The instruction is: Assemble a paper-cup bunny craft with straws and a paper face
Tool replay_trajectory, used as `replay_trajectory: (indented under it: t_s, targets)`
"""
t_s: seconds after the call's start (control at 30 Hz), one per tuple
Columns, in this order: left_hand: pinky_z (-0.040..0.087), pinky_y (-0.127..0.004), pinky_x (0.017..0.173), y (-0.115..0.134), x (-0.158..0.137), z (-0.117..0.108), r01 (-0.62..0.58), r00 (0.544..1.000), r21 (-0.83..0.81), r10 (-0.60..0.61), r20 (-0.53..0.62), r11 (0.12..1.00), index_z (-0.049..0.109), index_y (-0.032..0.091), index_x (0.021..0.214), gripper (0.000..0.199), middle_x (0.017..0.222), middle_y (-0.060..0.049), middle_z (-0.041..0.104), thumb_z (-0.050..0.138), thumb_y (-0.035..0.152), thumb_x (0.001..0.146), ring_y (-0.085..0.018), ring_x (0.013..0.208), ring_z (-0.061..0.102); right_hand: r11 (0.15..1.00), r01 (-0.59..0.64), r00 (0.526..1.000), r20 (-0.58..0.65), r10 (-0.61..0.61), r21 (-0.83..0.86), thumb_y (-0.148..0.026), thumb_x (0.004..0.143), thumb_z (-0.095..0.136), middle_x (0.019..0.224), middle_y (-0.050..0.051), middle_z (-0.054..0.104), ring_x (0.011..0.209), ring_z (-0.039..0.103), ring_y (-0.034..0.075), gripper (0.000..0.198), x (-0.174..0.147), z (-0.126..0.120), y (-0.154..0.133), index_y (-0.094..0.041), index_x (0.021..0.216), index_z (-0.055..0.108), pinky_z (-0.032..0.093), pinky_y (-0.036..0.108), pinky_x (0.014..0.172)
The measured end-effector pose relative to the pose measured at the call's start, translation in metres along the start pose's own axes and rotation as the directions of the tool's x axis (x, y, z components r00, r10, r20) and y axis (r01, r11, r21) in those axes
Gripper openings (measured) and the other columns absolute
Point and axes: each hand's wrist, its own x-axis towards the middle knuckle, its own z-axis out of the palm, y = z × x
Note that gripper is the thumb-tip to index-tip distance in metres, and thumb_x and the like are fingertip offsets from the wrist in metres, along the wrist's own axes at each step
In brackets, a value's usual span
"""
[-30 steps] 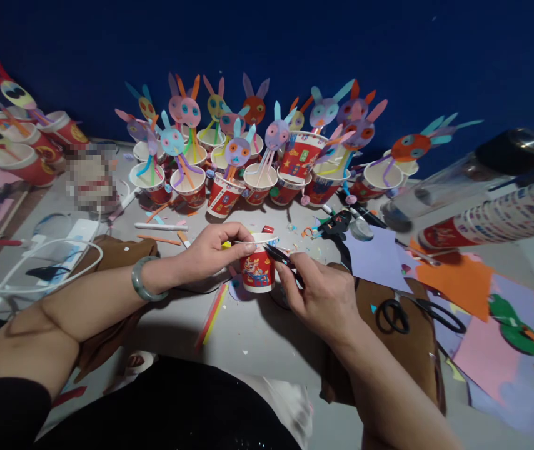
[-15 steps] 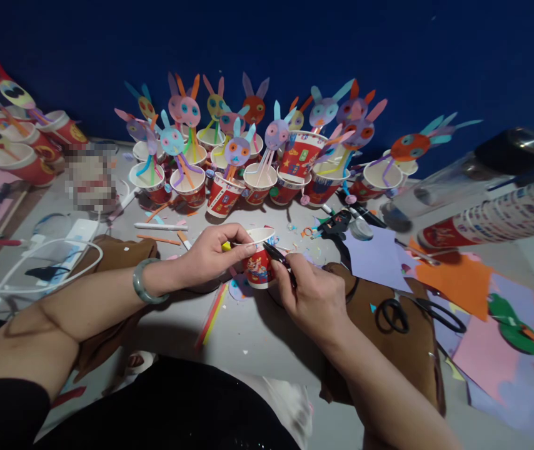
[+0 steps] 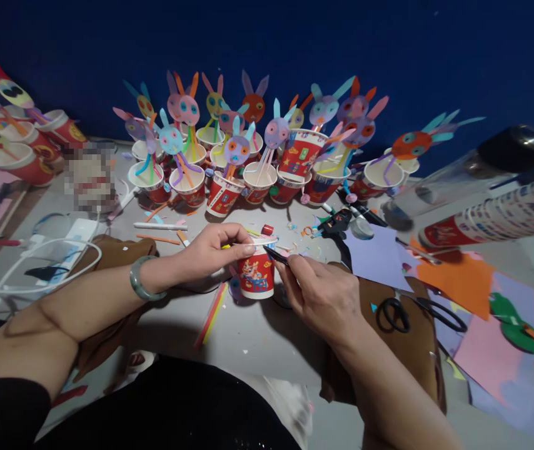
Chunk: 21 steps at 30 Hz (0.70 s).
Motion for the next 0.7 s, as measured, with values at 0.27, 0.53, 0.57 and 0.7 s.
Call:
replay_trajectory:
  t_s: [0.27, 0.53, 0.57, 0.7]
  targets:
    - [0.039, -0.021, 0.054, 0.005, 0.002, -0.005, 0.084, 0.993, -0.062, -0.078, 0.09, 0.995, 0.057, 0.013, 0.078, 0.028, 0.065, 0.003, 0.055, 0.071, 0.038, 0.079, -0.007, 0.057, 0.05, 0.993, 0.09, 0.995, -0.046, -0.093, -0.076, -0.027, 0.097, 0.052, 0.054, -0.002, 0.052, 0.049, 0.042, 0.011, 0.026, 0.004, -0.005, 0.003, -0.019, 0.072, 0.055, 0.026, 0.027, 0.05]
    - [0.038, -0.022, 0.06, 0.017, 0.004, -0.011, 0.145, 0.976, -0.095, -0.126, 0.18, 0.985, 0.059, 0.013, 0.073, 0.023, 0.067, 0.003, 0.055, 0.073, 0.031, 0.077, -0.006, 0.061, 0.047, 0.993, 0.119, 0.993, -0.015, -0.119, 0.014, -0.03, 0.096, 0.054, 0.053, -0.002, 0.05, 0.048, 0.042, 0.011, 0.028, 0.004, -0.005, 0.012, -0.019, 0.07, 0.054, 0.026, 0.027, 0.049]
    - [0.038, -0.022, 0.061, 0.017, 0.004, -0.011, 0.15, 0.972, -0.092, -0.13, 0.194, 0.984, 0.059, 0.013, 0.073, 0.022, 0.067, 0.003, 0.055, 0.073, 0.03, 0.078, -0.006, 0.061, 0.047, 0.992, 0.126, 0.992, -0.017, -0.126, 0.029, -0.031, 0.096, 0.053, 0.052, -0.002, 0.05, 0.048, 0.042, 0.011, 0.028, 0.003, -0.005, 0.013, -0.019, 0.071, 0.055, 0.026, 0.027, 0.049]
    - [0.037, -0.022, 0.062, 0.018, 0.004, -0.014, 0.189, 0.955, -0.083, -0.164, 0.247, 0.978, 0.06, 0.013, 0.071, 0.022, 0.067, 0.003, 0.054, 0.072, 0.029, 0.078, -0.006, 0.061, 0.046, 0.99, 0.129, 0.992, -0.005, -0.129, 0.057, -0.033, 0.096, 0.053, 0.054, -0.001, 0.052, 0.048, 0.044, 0.011, 0.028, 0.003, -0.006, 0.014, -0.018, 0.072, 0.056, 0.029, 0.027, 0.05]
